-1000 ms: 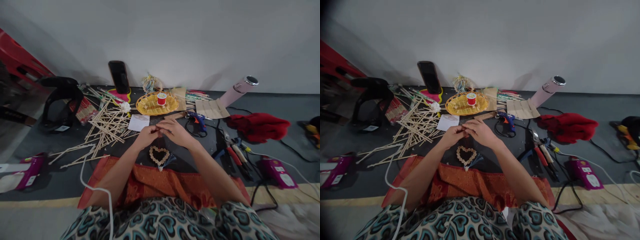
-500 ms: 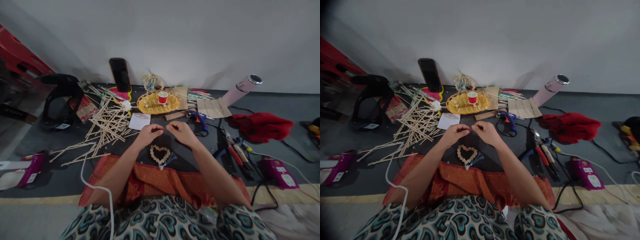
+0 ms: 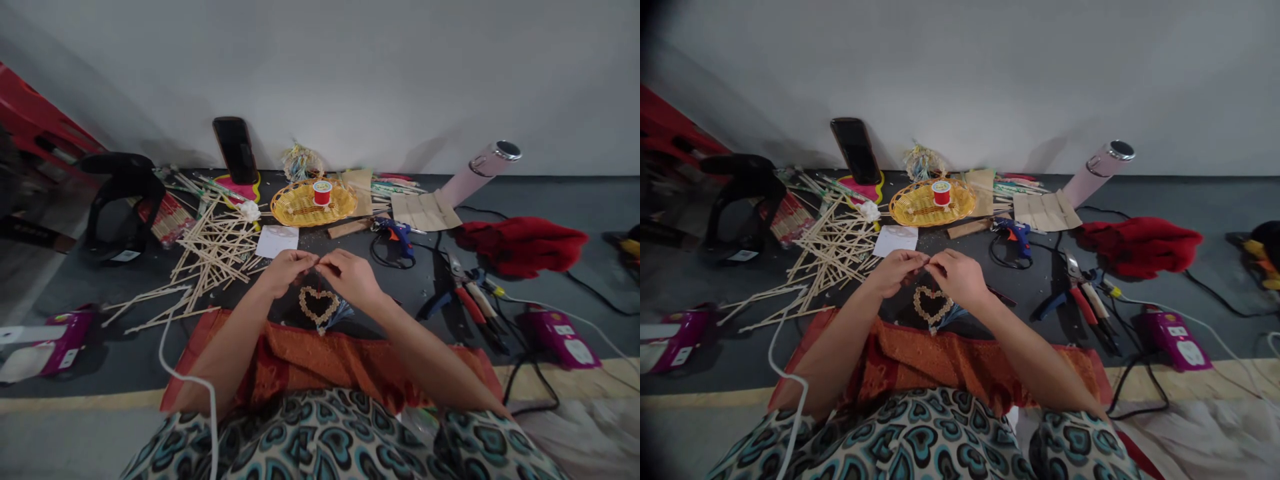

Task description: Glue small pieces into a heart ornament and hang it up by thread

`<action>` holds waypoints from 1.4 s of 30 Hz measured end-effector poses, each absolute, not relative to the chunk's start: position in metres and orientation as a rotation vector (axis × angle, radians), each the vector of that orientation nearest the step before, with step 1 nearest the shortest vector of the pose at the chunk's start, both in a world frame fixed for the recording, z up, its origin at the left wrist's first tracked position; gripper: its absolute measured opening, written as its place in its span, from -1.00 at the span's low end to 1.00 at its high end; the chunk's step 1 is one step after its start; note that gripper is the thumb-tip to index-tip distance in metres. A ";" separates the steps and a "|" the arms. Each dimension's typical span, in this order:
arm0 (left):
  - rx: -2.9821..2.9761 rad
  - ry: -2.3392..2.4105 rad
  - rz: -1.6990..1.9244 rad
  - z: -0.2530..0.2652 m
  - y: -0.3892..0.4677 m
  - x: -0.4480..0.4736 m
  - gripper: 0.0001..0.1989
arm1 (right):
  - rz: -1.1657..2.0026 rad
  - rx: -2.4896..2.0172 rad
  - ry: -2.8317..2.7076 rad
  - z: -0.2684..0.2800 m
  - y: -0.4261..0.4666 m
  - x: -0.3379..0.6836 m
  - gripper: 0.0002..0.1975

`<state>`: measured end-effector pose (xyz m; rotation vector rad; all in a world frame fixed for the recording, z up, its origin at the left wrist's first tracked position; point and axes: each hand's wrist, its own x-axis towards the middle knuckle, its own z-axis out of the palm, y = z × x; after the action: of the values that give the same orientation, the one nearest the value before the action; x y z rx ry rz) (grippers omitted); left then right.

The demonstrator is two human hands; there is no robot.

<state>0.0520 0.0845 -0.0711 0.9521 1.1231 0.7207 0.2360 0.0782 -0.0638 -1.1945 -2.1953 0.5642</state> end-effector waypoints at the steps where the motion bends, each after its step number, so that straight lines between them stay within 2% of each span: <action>1: 0.946 1.130 0.714 -0.072 0.085 0.051 -0.59 | 0.539 -1.179 -2.226 -0.065 0.076 0.236 -0.84; 8: 1.021 1.186 0.702 -0.083 0.086 0.044 -0.61 | 0.554 -1.107 -2.325 -0.072 0.067 0.241 -0.87; 17: 1.769 1.342 0.803 -0.080 0.078 0.052 -0.88 | 0.746 -1.170 -2.134 -0.076 0.078 0.246 -0.89; 21: 2.132 1.335 0.814 -0.082 0.079 0.053 -0.86 | 0.995 -1.175 -1.952 -0.084 0.085 0.242 -0.87; 25: 2.221 1.364 0.817 -0.087 0.079 0.053 -0.85 | 1.449 -1.131 -1.620 -0.090 0.089 0.237 -0.88; 28: 2.243 1.409 0.851 -0.089 0.077 0.054 -0.84 | 1.619 -1.104 -1.443 -0.091 0.090 0.235 -0.85; 35: 2.250 1.469 0.961 -0.089 0.072 0.055 -0.82 | 1.786 -1.125 -1.257 -0.088 0.092 0.232 -0.77; 42: 2.235 1.458 0.964 -0.092 0.071 0.054 -0.83 | 1.784 -1.152 -1.254 -0.091 0.092 0.235 -0.75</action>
<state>0.0538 0.0715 -0.0921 2.2350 1.4575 0.9643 0.2352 0.0915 -0.0912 -1.1525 -1.2536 1.7841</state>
